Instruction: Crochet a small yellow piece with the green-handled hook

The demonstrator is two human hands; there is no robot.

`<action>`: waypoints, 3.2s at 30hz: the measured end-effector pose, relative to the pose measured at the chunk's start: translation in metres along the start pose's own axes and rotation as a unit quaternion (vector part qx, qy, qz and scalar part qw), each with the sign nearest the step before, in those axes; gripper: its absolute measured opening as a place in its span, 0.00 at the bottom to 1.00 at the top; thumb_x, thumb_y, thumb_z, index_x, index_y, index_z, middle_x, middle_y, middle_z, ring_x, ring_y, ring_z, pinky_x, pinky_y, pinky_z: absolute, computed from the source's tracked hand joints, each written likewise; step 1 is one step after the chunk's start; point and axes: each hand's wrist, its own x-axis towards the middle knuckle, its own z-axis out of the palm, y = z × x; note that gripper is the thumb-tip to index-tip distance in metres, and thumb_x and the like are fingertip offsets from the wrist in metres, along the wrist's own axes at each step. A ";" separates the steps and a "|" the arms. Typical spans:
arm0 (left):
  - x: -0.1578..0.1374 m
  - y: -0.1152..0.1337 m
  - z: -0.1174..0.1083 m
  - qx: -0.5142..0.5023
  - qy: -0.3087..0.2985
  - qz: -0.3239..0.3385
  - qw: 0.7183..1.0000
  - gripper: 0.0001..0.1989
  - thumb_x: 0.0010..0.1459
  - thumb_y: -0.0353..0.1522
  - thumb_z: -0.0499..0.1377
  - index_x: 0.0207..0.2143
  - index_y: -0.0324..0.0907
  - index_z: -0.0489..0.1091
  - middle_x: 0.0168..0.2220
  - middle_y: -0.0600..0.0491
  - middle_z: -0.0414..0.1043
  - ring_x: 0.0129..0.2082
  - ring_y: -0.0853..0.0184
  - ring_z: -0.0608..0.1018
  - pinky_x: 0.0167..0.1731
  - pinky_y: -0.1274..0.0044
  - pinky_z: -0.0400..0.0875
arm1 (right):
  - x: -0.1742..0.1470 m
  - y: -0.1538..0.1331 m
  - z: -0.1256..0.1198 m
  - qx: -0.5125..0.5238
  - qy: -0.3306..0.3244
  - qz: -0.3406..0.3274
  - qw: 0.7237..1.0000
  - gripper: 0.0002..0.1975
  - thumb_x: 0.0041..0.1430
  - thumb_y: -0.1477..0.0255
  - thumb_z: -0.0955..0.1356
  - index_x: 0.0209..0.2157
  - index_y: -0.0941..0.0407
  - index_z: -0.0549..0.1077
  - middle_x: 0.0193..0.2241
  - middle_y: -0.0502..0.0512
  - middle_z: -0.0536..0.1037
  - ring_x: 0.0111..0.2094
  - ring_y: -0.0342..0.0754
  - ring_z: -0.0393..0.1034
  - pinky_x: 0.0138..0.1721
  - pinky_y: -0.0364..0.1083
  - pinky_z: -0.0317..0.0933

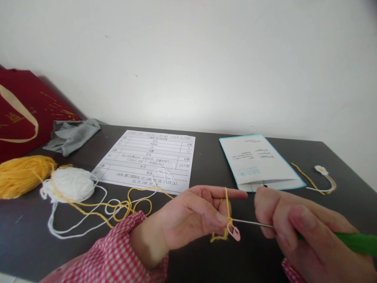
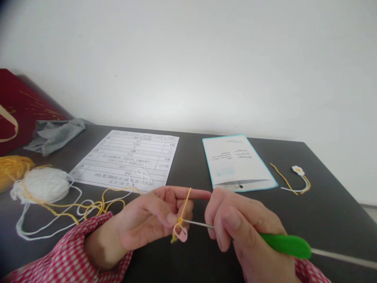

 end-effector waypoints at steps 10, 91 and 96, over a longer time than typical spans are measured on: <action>-0.004 0.000 0.005 0.027 0.030 0.038 0.998 0.27 0.41 0.20 0.66 0.48 0.35 0.79 0.22 0.57 0.75 0.24 0.71 0.79 0.34 0.78 0.71 | 0.007 0.007 0.006 0.116 0.029 0.067 0.991 0.28 0.65 0.58 0.67 0.13 0.52 0.68 0.13 0.48 0.65 0.18 0.45 0.58 0.26 0.48 0.57; -0.009 0.003 0.019 0.190 0.201 0.178 0.944 0.45 0.43 0.28 0.76 0.63 0.35 0.65 0.24 0.61 0.76 0.25 0.75 0.74 0.36 0.78 0.69 | -0.011 0.022 -0.017 -0.469 -0.115 -0.403 0.778 0.16 0.75 0.63 0.59 0.38 0.54 0.74 0.31 0.53 0.86 0.36 0.48 0.80 0.47 0.51 0.68; -0.008 0.005 0.019 0.219 0.214 0.192 0.932 0.42 0.45 0.29 0.75 0.62 0.35 0.66 0.24 0.62 0.75 0.26 0.74 0.74 0.42 0.75 0.70 | -0.011 0.020 -0.018 -0.473 -0.127 -0.404 0.772 0.15 0.74 0.64 0.61 0.37 0.53 0.75 0.33 0.52 0.87 0.35 0.48 0.81 0.45 0.51 0.70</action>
